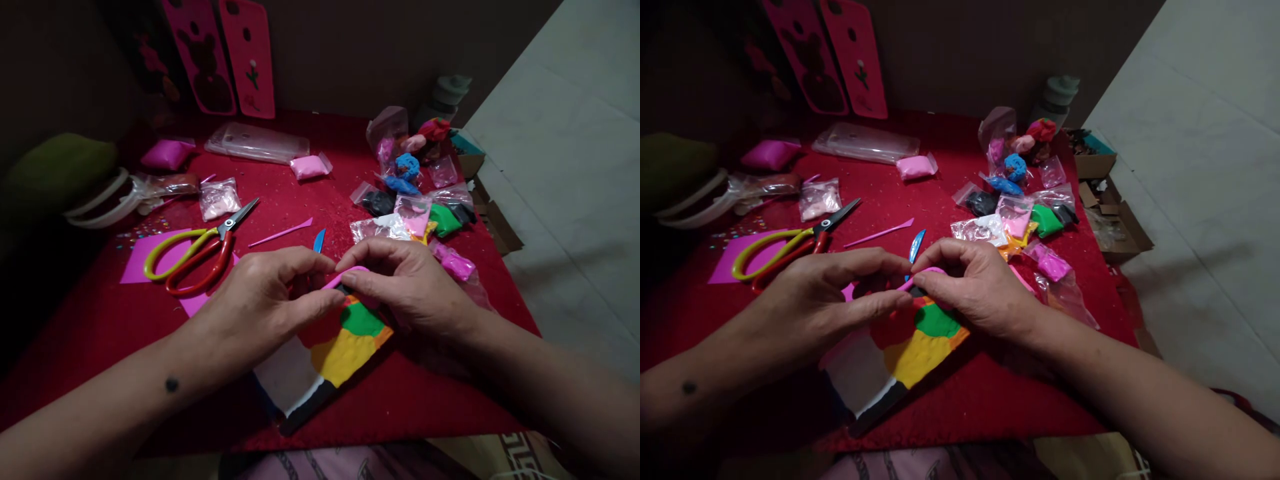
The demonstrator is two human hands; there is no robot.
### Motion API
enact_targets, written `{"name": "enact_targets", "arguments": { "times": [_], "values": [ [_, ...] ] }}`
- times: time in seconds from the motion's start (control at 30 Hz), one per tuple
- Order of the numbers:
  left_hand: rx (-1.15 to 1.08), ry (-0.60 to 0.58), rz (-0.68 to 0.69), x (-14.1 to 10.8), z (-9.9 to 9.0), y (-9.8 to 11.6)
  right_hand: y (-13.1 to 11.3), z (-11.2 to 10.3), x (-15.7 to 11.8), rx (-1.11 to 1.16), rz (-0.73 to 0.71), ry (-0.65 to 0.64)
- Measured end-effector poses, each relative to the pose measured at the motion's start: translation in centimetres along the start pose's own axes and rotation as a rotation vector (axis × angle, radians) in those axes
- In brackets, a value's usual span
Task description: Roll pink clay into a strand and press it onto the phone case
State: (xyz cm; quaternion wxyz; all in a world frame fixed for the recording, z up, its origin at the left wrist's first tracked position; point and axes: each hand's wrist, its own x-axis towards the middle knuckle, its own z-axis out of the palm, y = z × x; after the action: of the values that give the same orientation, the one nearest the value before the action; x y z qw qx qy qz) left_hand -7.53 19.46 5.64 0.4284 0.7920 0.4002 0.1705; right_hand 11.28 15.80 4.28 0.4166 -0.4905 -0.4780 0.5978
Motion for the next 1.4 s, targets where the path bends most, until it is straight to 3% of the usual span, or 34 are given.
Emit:
{"name": "enact_targets", "arguments": {
  "times": [0.23, 0.63, 0.87, 1.0, 1.2, 1.4],
  "values": [
    [0.204, 0.151, 0.166, -0.6, 0.4, -0.1, 0.4, 0.4, 0.1, 0.092, 0.040, -0.019],
    [0.312, 0.099, 0.226, -0.5, 0.1, -0.3, 0.4, -0.1, 0.3, -0.016, 0.027, -0.023],
    [0.313, 0.146, 0.315, -0.6, 0.2, -1.1, 0.4, -0.1, 0.2, -0.047, 0.049, 0.005],
    [0.337, 0.106, 0.302, -0.6, 0.0, -0.8, 0.4, -0.2, 0.2, -0.056, 0.050, 0.012],
    [0.308, 0.079, 0.160, -0.7, -0.3, -0.5, 0.4, -0.2, 0.3, -0.016, 0.064, -0.008],
    [0.304, 0.047, 0.156, -0.7, -0.4, -0.4, 0.6, -0.2, 0.4, 0.091, 0.116, -0.007]
  ]
}}
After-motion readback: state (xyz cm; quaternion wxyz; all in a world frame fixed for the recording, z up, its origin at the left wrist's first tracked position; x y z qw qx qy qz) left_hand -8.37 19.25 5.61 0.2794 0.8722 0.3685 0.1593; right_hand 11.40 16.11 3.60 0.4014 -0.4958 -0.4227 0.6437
